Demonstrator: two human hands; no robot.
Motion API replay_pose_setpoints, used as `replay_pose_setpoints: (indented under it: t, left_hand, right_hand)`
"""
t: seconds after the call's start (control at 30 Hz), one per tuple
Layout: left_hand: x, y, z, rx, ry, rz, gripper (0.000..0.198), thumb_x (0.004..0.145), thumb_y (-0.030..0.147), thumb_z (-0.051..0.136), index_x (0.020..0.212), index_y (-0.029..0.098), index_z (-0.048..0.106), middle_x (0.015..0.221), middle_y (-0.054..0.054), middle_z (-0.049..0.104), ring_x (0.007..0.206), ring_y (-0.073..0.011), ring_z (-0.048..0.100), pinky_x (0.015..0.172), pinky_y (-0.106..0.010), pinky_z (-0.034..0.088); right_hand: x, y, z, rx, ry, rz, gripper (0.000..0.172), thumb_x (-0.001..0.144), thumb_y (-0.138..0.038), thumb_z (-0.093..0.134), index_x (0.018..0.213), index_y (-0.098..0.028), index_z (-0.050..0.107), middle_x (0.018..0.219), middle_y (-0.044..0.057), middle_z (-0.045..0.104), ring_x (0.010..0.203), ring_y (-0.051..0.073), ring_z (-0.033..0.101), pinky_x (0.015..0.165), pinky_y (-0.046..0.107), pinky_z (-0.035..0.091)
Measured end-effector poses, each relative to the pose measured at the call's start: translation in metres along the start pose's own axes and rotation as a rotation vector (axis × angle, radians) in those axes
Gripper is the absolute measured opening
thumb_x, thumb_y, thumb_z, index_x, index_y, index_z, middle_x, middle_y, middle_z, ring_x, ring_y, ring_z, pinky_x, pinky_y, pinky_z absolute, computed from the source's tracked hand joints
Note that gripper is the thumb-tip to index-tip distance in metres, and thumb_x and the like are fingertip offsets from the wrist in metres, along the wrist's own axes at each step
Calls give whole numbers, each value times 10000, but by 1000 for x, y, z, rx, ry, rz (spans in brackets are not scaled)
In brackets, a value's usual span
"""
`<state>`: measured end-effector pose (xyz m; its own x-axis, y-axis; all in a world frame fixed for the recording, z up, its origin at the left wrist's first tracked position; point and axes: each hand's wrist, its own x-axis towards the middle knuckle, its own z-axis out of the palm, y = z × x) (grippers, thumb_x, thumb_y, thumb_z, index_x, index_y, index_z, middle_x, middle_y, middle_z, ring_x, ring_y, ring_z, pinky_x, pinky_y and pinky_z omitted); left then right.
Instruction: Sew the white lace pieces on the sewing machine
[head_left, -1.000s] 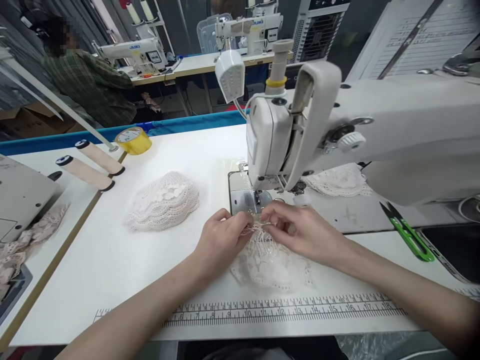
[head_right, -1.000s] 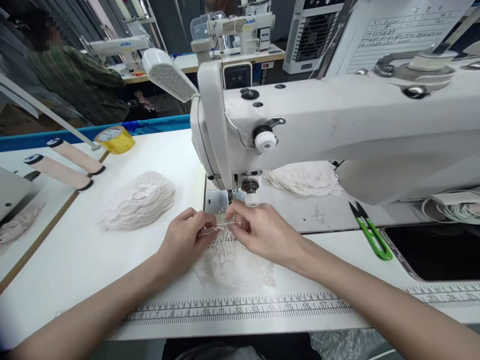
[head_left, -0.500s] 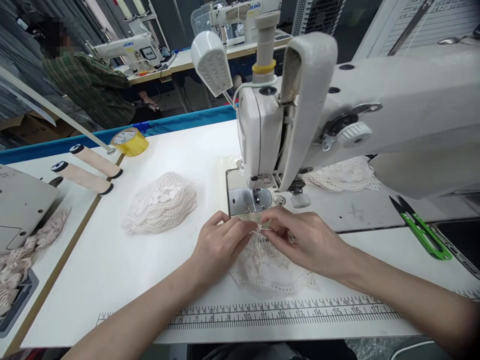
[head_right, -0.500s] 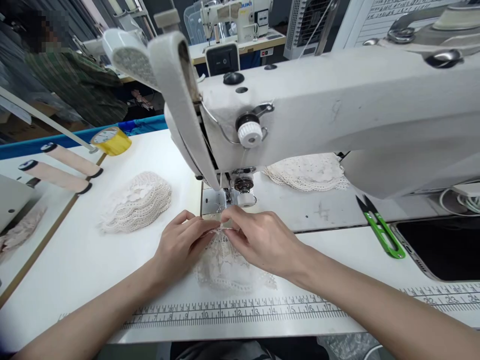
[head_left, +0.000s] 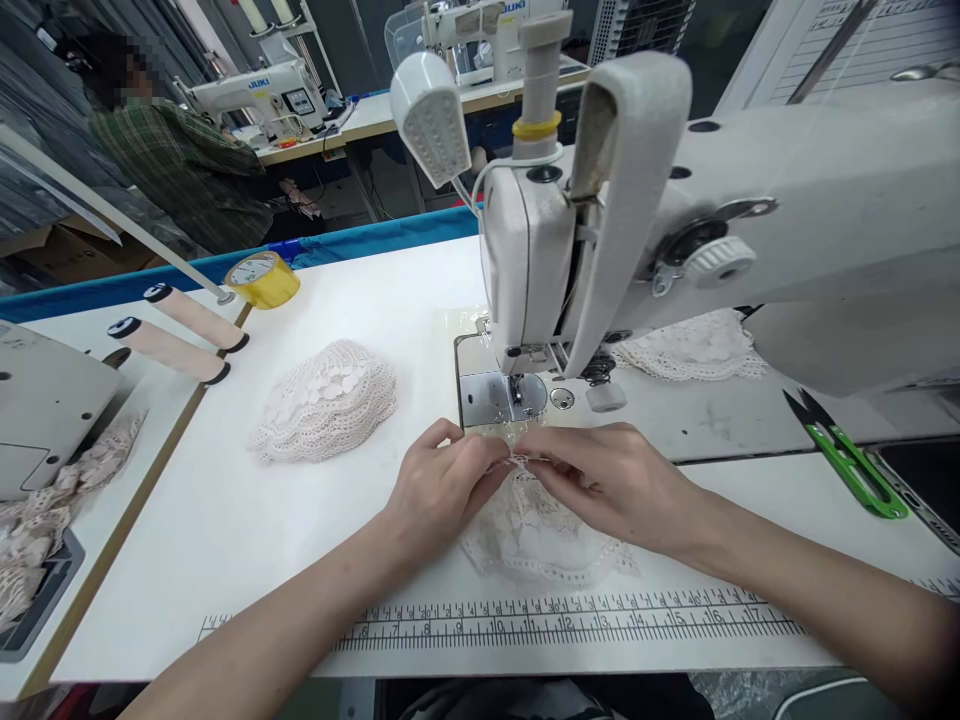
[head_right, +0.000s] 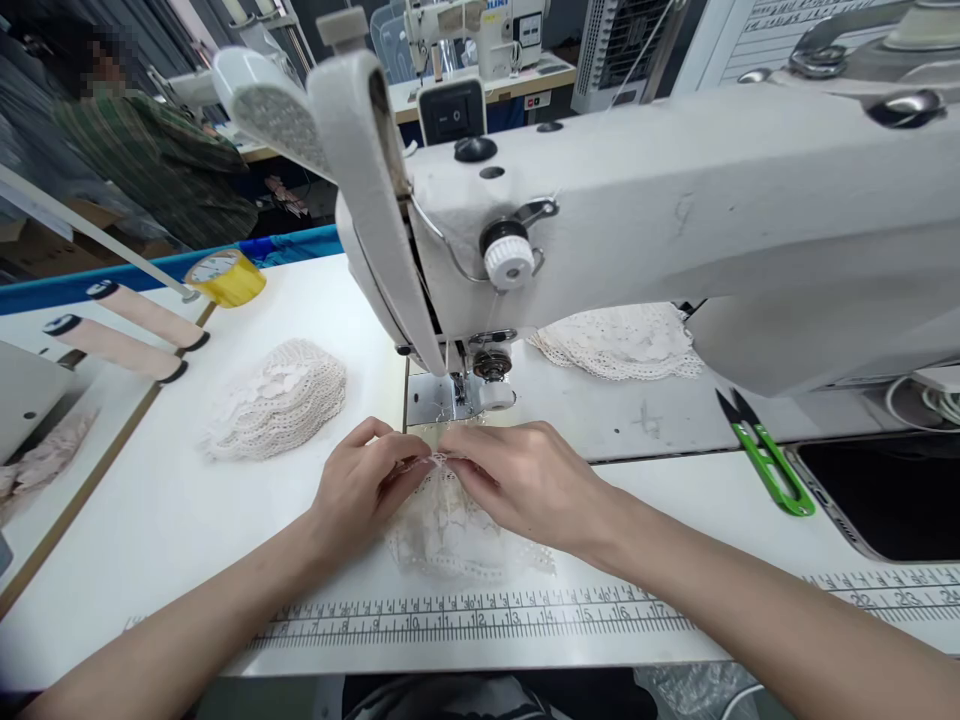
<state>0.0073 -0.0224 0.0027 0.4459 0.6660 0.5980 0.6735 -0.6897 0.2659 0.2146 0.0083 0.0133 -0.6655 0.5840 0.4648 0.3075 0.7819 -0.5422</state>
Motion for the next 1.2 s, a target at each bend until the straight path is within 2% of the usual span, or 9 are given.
replay_pose_setpoints:
  t: [0.1, 0.27, 0.37, 0.47, 0.67, 0.8, 0.9, 1.03, 1.2]
  left_hand:
    - [0, 1, 0, -33, 22, 27, 85, 935, 155, 549, 972, 208, 493, 632, 82, 607, 482, -71, 471, 612, -244, 428]
    - [-1, 5, -2, -91, -25, -106, 248, 883, 85, 479, 1093, 218, 473, 660, 67, 606, 550, -96, 534, 544, -230, 406]
    - [-2, 5, -3, -91, -29, -56, 348, 889, 70, 461, 1200, 225, 462, 690, 61, 623, 571, -100, 549, 579, -245, 432]
    - [-2, 3, -2, -62, -48, 33, 376, 916, 75, 462, 1255, 238, 476, 699, 61, 629, 569, -99, 555, 619, -266, 444]
    - [1, 10, -6, -108, 10, 80, 156, 913, 93, 507, 961, 199, 610, 659, 46, 656, 538, -82, 559, 594, -256, 439]
    - [5, 18, -8, -252, -262, -228, 164, 926, 236, 543, 811, 236, 660, 605, 41, 649, 531, -113, 565, 562, -266, 441]
    - [5, 16, -2, -117, -306, -325, 117, 915, 293, 579, 860, 230, 660, 577, 45, 621, 501, -124, 526, 606, -299, 435]
    - [3, 11, 7, 147, -214, -241, 307, 875, 322, 646, 1133, 174, 568, 874, -34, 696, 704, -179, 611, 734, -362, 429]
    - [2, 15, 6, 297, -129, 63, 192, 903, 190, 606, 1094, 204, 627, 1123, -35, 697, 958, -220, 614, 870, -400, 366]
  right_hand:
    - [-5, 4, 1, -126, 94, -90, 189, 975, -146, 436, 1051, -221, 592, 720, -30, 657, 586, 88, 594, 520, 214, 469]
    - [-18, 8, 2, -381, 101, -350, 278, 932, -135, 481, 1144, -251, 618, 783, 27, 705, 647, 167, 640, 528, 298, 498]
    - [-23, 8, 0, -434, 78, -502, 338, 896, -132, 527, 1208, -231, 611, 800, 54, 708, 684, 200, 648, 543, 322, 513]
    - [-27, 9, -2, -433, 24, -507, 355, 911, -167, 501, 1237, -261, 601, 848, 57, 712, 723, 204, 655, 553, 324, 516]
    - [-22, 3, -11, -345, -10, -520, 267, 914, -144, 493, 1077, -260, 670, 722, 15, 674, 640, 164, 605, 486, 303, 446]
    - [-6, -6, -18, -173, -95, -208, 243, 965, -177, 454, 873, -232, 672, 579, -46, 612, 465, 95, 501, 441, 258, 387]
    - [3, -1, -14, -46, -117, 58, 214, 966, -237, 490, 866, -212, 677, 674, -34, 681, 556, 95, 595, 514, 232, 434]
    - [8, 15, -2, -165, -110, 244, 226, 951, -249, 496, 879, -211, 706, 735, -8, 712, 607, 126, 624, 538, 254, 408]
    - [10, 26, 1, -292, -72, 379, 247, 942, -356, 522, 891, -236, 731, 762, 14, 700, 617, 141, 598, 539, 270, 360]
